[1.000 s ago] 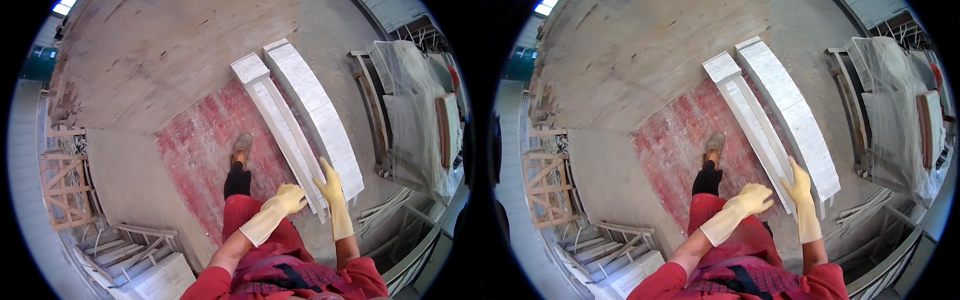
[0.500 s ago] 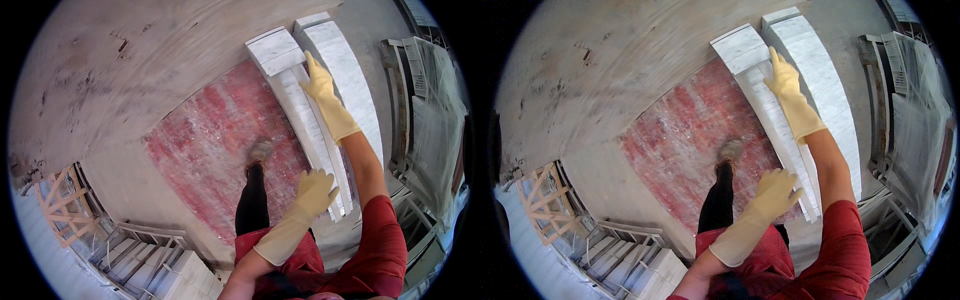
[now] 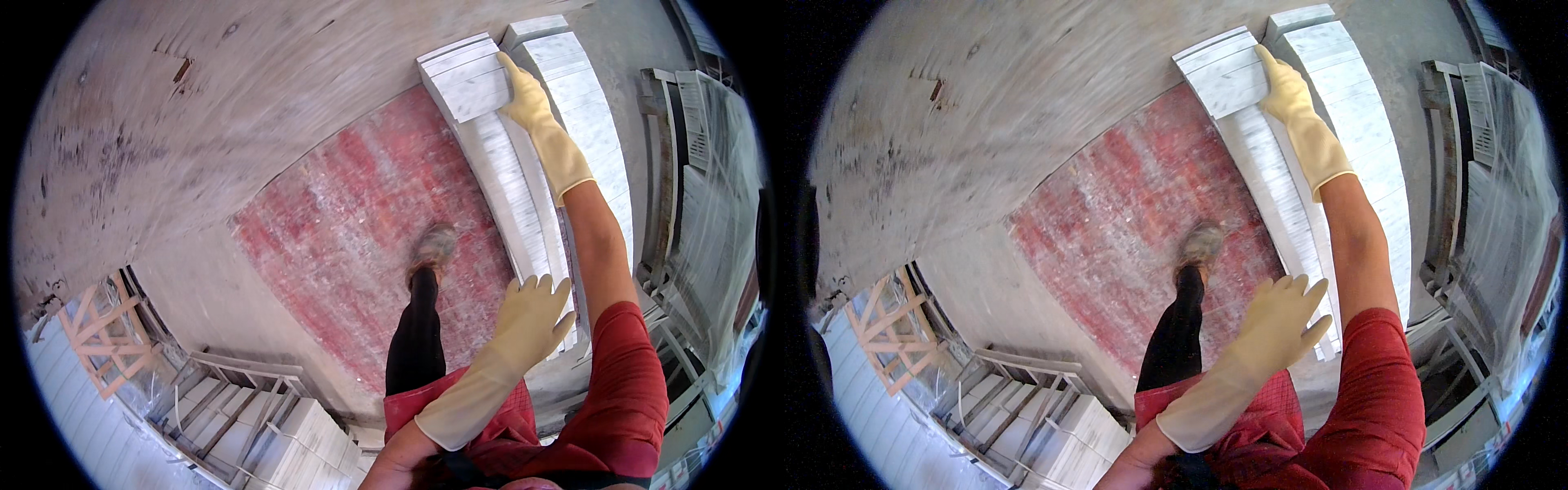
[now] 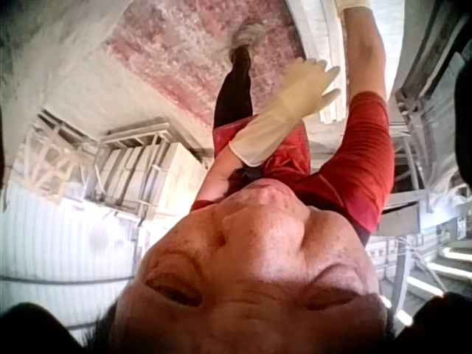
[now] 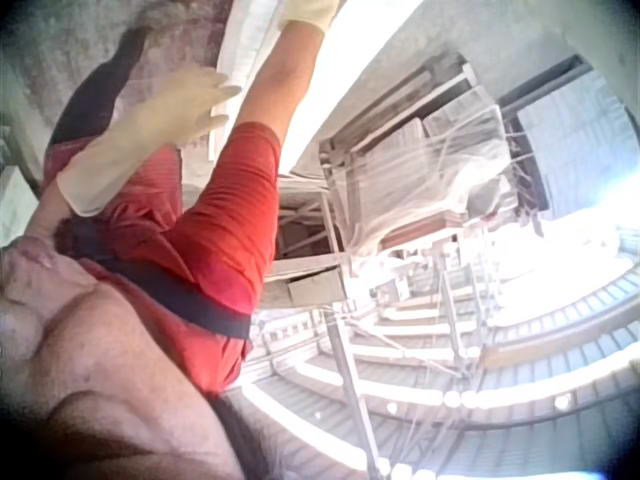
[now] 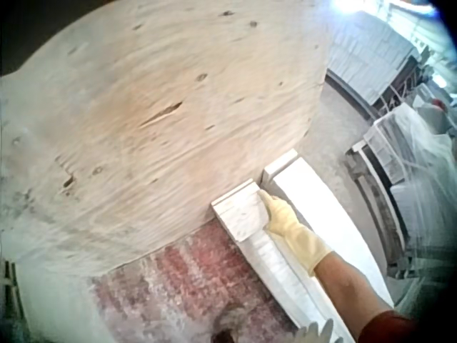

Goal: The person picks up rectangular white tiles from a stack on the floor and places them one by one onto a moving conveyor belt. The tiles are arranged in neat rows on the belt as it moves. The person wears yellow gloves and a red shirt.

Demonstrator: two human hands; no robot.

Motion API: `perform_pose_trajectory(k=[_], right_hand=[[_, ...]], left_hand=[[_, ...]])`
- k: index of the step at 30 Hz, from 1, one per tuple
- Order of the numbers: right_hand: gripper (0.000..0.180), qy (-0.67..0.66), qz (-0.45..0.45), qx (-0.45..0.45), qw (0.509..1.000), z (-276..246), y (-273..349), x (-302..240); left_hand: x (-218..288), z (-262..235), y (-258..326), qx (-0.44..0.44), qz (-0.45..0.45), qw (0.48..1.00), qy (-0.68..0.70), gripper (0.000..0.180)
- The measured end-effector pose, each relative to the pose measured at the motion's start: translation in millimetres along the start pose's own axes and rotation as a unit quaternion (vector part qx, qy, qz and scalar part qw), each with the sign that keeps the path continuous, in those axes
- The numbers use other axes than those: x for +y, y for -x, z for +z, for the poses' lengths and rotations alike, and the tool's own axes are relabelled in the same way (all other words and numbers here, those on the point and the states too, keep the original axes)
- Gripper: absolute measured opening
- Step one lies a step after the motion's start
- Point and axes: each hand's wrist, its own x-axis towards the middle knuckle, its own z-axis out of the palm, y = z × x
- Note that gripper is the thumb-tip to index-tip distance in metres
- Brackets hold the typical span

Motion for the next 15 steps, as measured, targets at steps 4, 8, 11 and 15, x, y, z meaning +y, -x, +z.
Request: perform_pose_trajectory(k=[4, 8, 11, 15], right_hand=[[0.112, -0.001, 0.034, -0.02, 0.999, 0, 18, 5], [0.103, 0.135, 0.04, -0.07, 0.988, -8, 34, -8], [0.089, 0.29, -0.037, -0.057, 0.955, -9, 34, -27], [0.101, 0.343, -0.143, -0.056, 0.926, 15, 19, -34]], left_hand=[[3, 7, -2, 0.014, 0.005, 1.0, 0.024, 0.054], [2, 8, -6, 0.049, 0.017, 0.997, 0.05, 0.055], [-2, 13, -3, 0.059, 0.013, 0.997, 0.044, 0.054], [-6, 21, 4, 0.047, 0.011, 0.998, 0.033, 0.054]])
